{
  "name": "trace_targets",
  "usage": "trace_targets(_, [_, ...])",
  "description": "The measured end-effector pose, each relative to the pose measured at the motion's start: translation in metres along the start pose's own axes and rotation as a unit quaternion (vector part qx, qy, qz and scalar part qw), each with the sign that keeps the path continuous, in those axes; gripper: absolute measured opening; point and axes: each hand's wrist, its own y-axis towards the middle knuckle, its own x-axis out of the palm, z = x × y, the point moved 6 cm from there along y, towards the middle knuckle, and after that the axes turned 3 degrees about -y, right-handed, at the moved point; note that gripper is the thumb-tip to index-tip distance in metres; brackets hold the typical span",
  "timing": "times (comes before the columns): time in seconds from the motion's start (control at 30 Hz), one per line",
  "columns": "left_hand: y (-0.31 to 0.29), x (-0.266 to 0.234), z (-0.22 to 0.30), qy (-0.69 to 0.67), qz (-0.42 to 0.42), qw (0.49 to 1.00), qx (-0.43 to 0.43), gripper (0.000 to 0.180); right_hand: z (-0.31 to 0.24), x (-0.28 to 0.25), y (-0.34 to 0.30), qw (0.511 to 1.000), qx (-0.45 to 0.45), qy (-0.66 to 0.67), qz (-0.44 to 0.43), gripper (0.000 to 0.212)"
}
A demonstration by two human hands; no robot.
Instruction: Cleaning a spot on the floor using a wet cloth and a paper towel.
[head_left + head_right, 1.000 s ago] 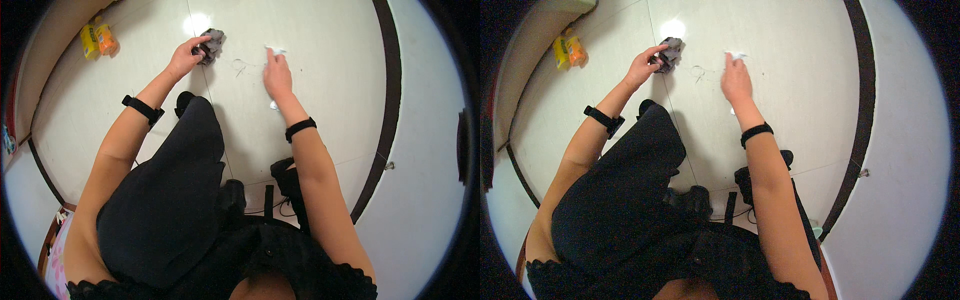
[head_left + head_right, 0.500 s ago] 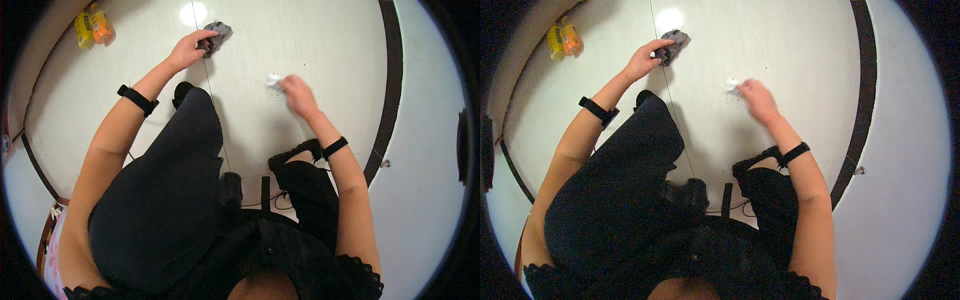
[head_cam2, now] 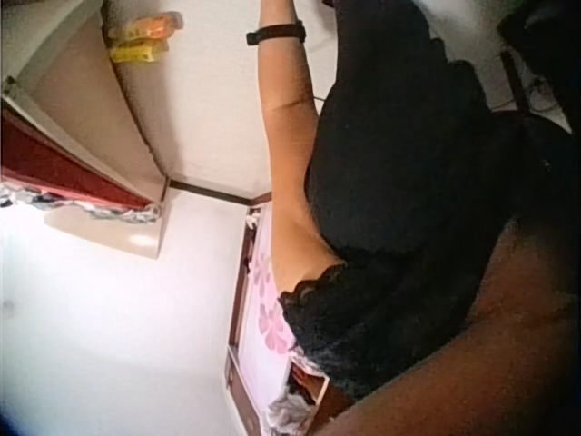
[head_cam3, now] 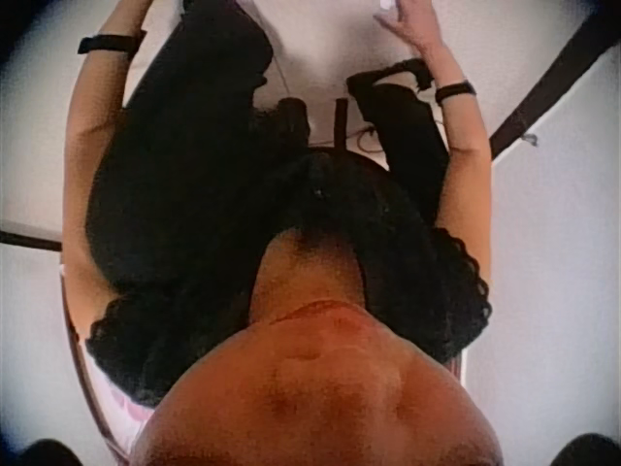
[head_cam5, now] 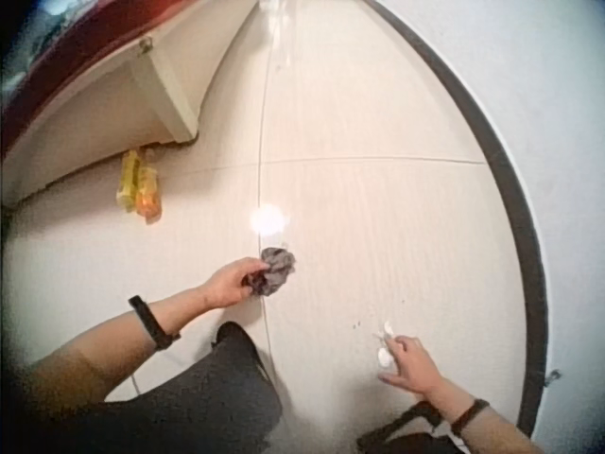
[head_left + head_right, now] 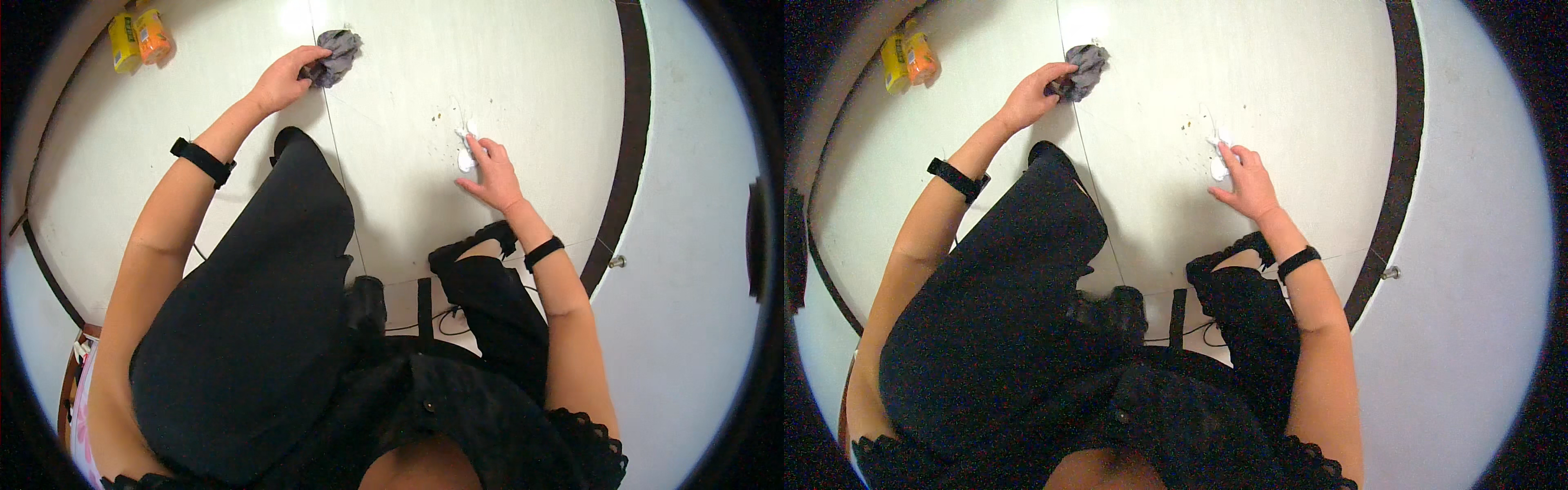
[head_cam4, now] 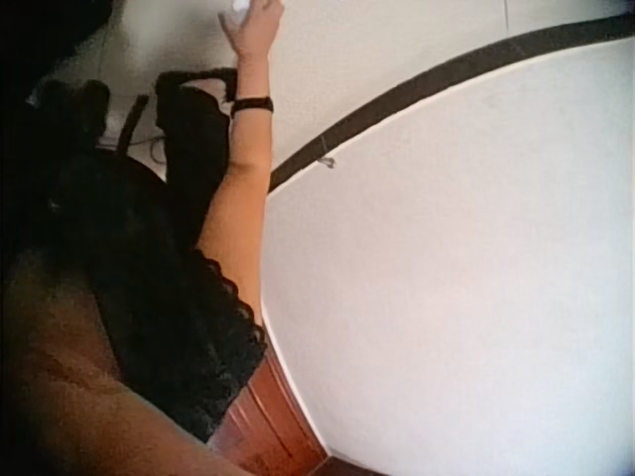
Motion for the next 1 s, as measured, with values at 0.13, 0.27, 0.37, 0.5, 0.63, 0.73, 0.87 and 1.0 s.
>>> trace_targets(0.13, [0.002, 0.001, -0.005, 0.023, 0.011, 1.000, 0.007, 0.057, -0.011, 0.017, 0.002, 0.993, 0.034, 0.004, 0.112, 0.041])
trace_targets(0.27, [0.000, 0.003, -0.006, 0.029, 0.018, 0.999, -0.007, 0.056, -0.007, 0.019, 0.015, 0.992, -0.057, 0.036, 0.105, 0.027])
trace_targets(0.37, [0.002, 0.001, -0.006, 0.023, 0.005, 1.000, -0.009, 0.057, 0.043, -0.015, 0.040, 0.982, 0.104, 0.020, 0.158, 0.027])
trace_targets(0.5, [0.001, 0.003, -0.004, 0.021, 0.024, 0.999, -0.023, 0.060, 0.070, -0.038, 0.086, 0.953, 0.209, 0.018, 0.220, 0.033])
trace_targets(0.63, [0.006, 0.002, 0.005, 0.039, 0.049, 0.998, 0.010, 0.062, -0.031, -0.019, 0.116, 0.969, 0.021, -0.062, 0.238, 0.033])
trace_targets(0.73, [0.012, 0.001, 0.004, 0.052, 0.019, 0.998, -0.035, 0.058, -0.090, 0.023, 0.075, 0.980, -0.147, 0.020, 0.132, 0.037])
trace_targets(0.87, [0.009, 0.002, 0.007, 0.159, 0.029, 0.987, 0.003, 0.055, -0.077, 0.060, 0.002, 0.965, -0.262, -0.005, 0.013, 0.037])
trace_targets(1.0, [0.003, -0.001, 0.021, 0.205, 0.025, 0.978, 0.038, 0.044, 0.002, 0.042, -0.003, 0.987, -0.144, -0.067, 0.002, 0.034])
